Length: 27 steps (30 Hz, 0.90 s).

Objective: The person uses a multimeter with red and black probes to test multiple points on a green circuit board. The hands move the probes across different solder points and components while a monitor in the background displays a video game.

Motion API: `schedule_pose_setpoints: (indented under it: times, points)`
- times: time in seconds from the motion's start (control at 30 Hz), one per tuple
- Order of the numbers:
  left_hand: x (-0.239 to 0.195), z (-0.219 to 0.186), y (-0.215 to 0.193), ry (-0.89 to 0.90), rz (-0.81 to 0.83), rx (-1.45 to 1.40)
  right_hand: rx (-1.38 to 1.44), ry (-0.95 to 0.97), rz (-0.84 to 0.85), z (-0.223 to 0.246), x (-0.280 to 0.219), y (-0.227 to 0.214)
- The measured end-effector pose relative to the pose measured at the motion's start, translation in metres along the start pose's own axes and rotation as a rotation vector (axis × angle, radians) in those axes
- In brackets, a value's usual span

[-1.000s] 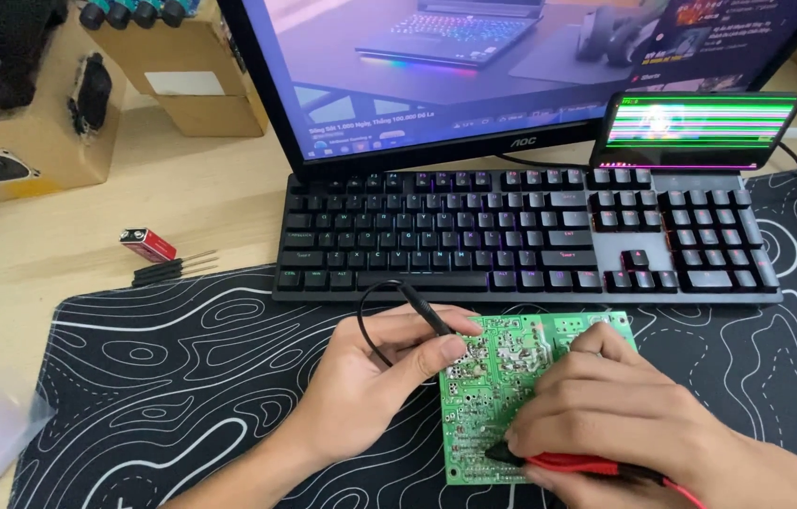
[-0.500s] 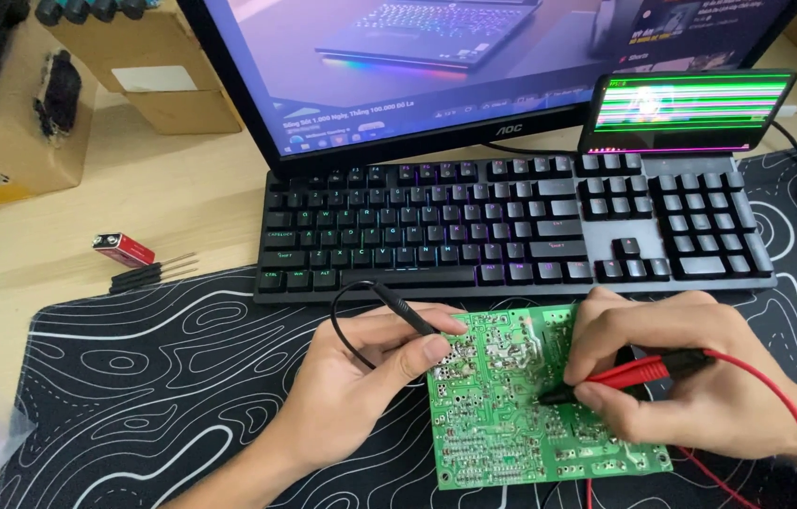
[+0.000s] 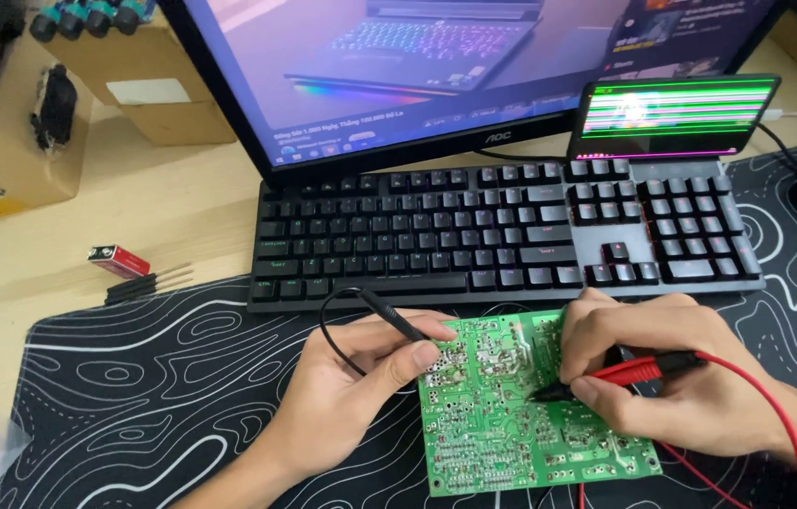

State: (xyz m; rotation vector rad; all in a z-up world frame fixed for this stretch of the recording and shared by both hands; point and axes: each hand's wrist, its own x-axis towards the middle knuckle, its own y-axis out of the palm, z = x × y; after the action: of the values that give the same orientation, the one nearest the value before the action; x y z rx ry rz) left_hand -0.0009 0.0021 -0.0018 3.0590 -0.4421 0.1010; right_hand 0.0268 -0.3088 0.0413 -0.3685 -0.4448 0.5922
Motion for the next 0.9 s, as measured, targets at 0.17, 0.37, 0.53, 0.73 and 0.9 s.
schedule_pose_setpoints:
  times: [0.17,0.37,0.53,0.73,0.9]
  points:
    - [0.002,0.001,0.000,-0.015,-0.004,0.014,0.014,-0.027,0.020,0.002,0.003,-0.002]
    - [-0.001,0.003,0.001,-0.011,-0.018,-0.007,0.054,0.018,0.015,-0.002,0.000,-0.003]
    - [0.000,0.003,-0.005,0.023,0.021,0.047,0.137,0.080,-0.013,-0.009,0.003,-0.010]
    - [-0.001,0.010,-0.002,0.053,0.021,0.134,0.329,0.032,0.048,-0.019,0.001,-0.018]
    - [0.006,0.006,0.000,0.068,0.041,0.054,0.211,0.045,-0.029,-0.003,0.000,-0.021]
